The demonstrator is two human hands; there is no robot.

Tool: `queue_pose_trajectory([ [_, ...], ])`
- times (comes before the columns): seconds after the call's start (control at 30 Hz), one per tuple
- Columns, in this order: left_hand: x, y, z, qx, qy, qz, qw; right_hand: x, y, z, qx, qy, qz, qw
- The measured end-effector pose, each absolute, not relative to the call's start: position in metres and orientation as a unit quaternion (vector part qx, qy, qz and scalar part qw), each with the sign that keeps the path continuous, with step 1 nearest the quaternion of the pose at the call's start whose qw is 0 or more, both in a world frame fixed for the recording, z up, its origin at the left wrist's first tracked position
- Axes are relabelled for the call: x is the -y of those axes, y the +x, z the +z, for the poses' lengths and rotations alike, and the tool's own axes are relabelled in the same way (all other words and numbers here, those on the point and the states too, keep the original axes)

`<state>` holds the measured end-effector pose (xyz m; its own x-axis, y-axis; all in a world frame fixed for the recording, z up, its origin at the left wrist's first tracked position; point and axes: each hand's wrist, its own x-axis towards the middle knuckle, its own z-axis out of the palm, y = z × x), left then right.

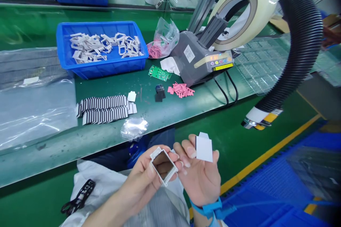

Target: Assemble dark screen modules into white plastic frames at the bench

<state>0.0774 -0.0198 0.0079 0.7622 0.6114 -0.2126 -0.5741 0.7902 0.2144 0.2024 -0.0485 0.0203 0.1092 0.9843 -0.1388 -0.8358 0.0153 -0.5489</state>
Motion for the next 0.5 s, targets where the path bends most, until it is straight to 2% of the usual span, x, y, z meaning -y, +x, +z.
queue_pose_trajectory([
  [0.5, 0.0193, 0.0761, 0.014, -0.171, 0.073, 0.315, 0.931, 0.048, 0.2003, 0.0202, 0.141, -0.286, 0.643, 0.696],
])
